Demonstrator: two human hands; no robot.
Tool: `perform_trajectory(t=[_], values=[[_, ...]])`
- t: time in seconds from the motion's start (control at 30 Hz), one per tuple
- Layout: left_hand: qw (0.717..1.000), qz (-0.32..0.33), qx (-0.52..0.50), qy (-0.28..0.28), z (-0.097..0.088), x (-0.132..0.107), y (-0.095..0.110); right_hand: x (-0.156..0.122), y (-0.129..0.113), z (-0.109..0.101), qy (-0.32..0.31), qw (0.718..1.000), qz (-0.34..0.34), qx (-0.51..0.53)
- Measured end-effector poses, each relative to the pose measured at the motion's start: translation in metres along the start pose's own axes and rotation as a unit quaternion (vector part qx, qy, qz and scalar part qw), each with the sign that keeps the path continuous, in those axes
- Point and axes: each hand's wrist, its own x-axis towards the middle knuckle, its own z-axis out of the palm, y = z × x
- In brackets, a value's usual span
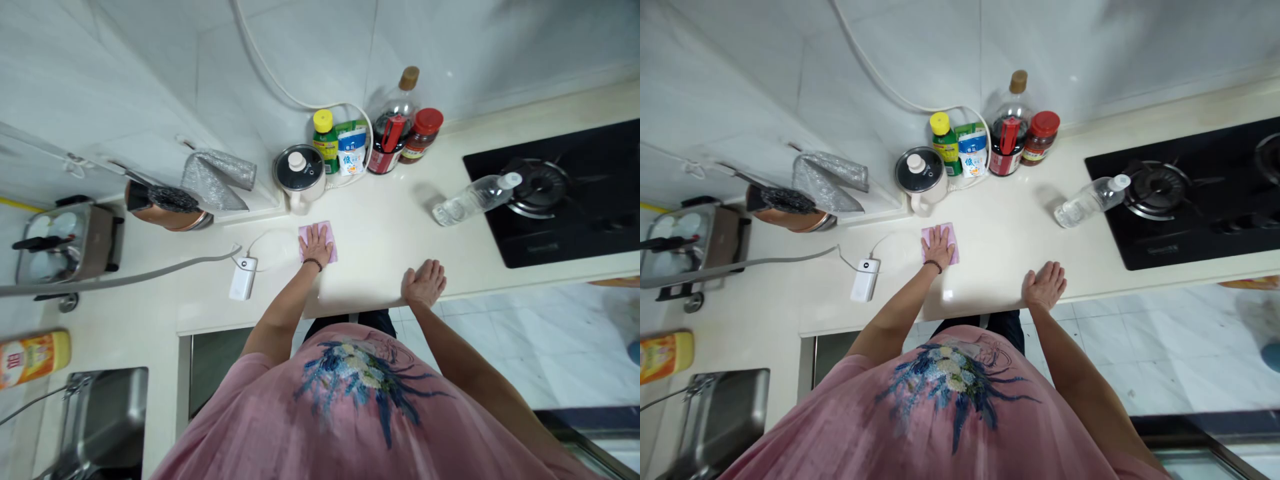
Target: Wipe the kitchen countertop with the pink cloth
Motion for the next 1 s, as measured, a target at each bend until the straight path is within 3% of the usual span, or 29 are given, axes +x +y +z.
perform_trajectory(t=[0.07, 0.27, 0.4, 0.47, 0.57, 0.83, 0.93, 1.0], values=[[1.000, 0.018, 0.008, -0.009, 0.012, -0.021, 0.004, 0.000, 0.000, 0.000, -0.005, 1.000, 0.006, -0.001], [0.990, 0.130, 0.035, -0.047, 0.061, -0.119, 0.017, 0.000, -0.004, -0.003, -0.023, 0.999, 0.015, -0.016], [0.984, 0.162, 0.033, -0.062, 0.069, -0.143, 0.024, 0.000, -0.007, -0.007, -0.025, 0.999, 0.018, -0.024], [0.984, 0.160, 0.034, -0.064, 0.065, -0.136, 0.027, 0.000, -0.008, -0.007, -0.025, 0.999, 0.019, -0.021], [0.987, 0.147, 0.031, -0.062, 0.051, -0.103, 0.035, 0.000, -0.007, -0.007, -0.025, 0.999, 0.019, -0.014], [0.997, 0.072, 0.004, -0.042, 0.005, 0.038, 0.080, 0.000, -0.003, -0.004, -0.025, 0.999, 0.016, -0.017], [0.997, 0.060, -0.001, -0.039, 0.004, 0.049, 0.088, 0.000, -0.003, -0.005, -0.026, 0.999, 0.012, -0.019], [0.997, 0.067, 0.001, -0.037, 0.012, 0.029, 0.089, -0.001, -0.003, -0.005, -0.028, 0.999, 0.010, -0.018]])
